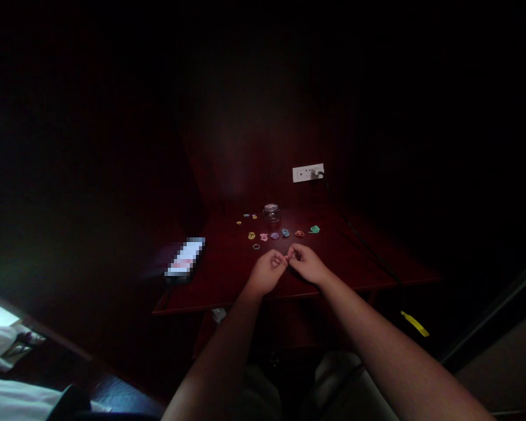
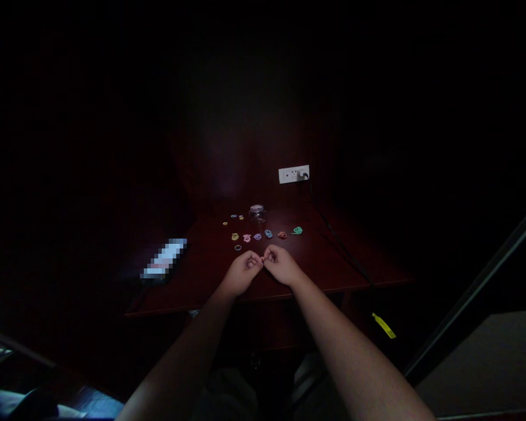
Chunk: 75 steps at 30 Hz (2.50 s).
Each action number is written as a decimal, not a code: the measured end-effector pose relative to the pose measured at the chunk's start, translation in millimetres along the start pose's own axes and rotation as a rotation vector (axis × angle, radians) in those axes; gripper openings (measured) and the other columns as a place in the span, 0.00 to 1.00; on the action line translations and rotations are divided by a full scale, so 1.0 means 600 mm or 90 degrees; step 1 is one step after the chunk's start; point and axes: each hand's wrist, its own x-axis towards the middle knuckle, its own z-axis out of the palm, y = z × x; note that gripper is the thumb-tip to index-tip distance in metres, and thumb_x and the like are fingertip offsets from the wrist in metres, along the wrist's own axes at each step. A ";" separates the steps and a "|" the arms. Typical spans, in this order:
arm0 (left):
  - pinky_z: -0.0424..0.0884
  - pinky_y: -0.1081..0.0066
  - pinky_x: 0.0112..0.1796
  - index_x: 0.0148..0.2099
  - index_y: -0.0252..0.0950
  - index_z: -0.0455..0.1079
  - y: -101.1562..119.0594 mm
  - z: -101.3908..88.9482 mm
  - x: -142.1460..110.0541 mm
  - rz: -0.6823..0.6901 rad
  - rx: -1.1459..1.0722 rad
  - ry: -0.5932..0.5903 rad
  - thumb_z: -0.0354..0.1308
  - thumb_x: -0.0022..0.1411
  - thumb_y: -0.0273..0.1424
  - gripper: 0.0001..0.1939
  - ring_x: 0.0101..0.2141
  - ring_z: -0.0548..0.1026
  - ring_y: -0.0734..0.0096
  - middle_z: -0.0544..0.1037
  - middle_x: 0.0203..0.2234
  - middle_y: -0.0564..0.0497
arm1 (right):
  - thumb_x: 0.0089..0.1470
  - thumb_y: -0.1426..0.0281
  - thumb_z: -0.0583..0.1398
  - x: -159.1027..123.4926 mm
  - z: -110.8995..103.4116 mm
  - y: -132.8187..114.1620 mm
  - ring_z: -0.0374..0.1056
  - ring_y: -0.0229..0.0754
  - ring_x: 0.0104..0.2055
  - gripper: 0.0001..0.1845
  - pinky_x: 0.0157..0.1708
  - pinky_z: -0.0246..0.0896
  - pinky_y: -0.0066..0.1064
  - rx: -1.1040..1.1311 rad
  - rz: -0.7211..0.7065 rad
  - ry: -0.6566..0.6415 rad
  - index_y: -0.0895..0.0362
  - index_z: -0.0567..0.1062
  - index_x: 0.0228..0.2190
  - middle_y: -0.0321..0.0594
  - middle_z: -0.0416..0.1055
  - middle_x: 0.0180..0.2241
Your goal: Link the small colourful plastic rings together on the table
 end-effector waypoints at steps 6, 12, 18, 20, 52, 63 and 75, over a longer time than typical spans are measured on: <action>0.61 0.78 0.27 0.30 0.32 0.64 0.000 0.001 0.000 -0.007 -0.006 -0.001 0.54 0.52 0.31 0.06 0.24 0.64 0.79 0.68 0.22 0.54 | 0.42 0.73 0.53 0.001 0.000 0.001 0.52 0.32 0.21 0.02 0.21 0.47 0.23 0.005 -0.005 0.003 0.58 0.63 0.21 0.30 0.56 0.17; 0.61 0.78 0.27 0.30 0.32 0.63 0.000 0.000 0.000 -0.005 -0.013 -0.008 0.53 0.52 0.31 0.06 0.24 0.64 0.79 0.67 0.22 0.54 | 0.42 0.72 0.53 0.000 0.000 0.000 0.52 0.32 0.20 0.02 0.22 0.47 0.24 0.008 -0.004 0.001 0.58 0.62 0.21 0.30 0.57 0.17; 0.61 0.77 0.27 0.31 0.32 0.63 -0.002 0.000 0.000 0.004 -0.008 -0.015 0.53 0.53 0.31 0.06 0.24 0.65 0.79 0.68 0.23 0.53 | 0.43 0.72 0.54 -0.002 0.000 -0.003 0.53 0.32 0.21 0.03 0.22 0.47 0.24 -0.002 -0.005 -0.002 0.58 0.63 0.21 0.30 0.57 0.17; 0.62 0.77 0.28 0.31 0.32 0.63 -0.002 0.000 0.000 0.006 -0.007 -0.017 0.53 0.53 0.32 0.07 0.25 0.65 0.78 0.68 0.23 0.53 | 0.43 0.71 0.54 -0.003 0.000 -0.004 0.53 0.32 0.21 0.04 0.22 0.47 0.24 -0.012 -0.007 -0.002 0.58 0.62 0.21 0.30 0.57 0.17; 0.61 0.78 0.27 0.30 0.32 0.63 0.004 -0.003 -0.002 -0.002 -0.004 -0.014 0.53 0.52 0.32 0.07 0.23 0.64 0.79 0.68 0.22 0.54 | 0.43 0.72 0.53 -0.002 0.001 -0.007 0.53 0.32 0.21 0.04 0.22 0.47 0.24 -0.016 -0.002 0.005 0.58 0.63 0.21 0.30 0.57 0.18; 0.60 0.78 0.26 0.30 0.33 0.63 0.002 -0.003 -0.002 -0.003 0.009 -0.009 0.54 0.52 0.31 0.06 0.23 0.64 0.80 0.66 0.21 0.55 | 0.43 0.71 0.53 -0.003 0.000 -0.012 0.53 0.31 0.20 0.03 0.21 0.47 0.24 0.003 0.002 -0.001 0.59 0.65 0.23 0.30 0.58 0.18; 0.61 0.78 0.27 0.29 0.32 0.63 0.008 -0.002 -0.003 -0.005 -0.007 -0.003 0.54 0.52 0.32 0.07 0.23 0.64 0.79 0.67 0.21 0.54 | 0.44 0.70 0.54 -0.002 0.002 -0.007 0.53 0.31 0.20 0.06 0.21 0.48 0.24 0.020 0.011 -0.012 0.60 0.67 0.23 0.31 0.59 0.18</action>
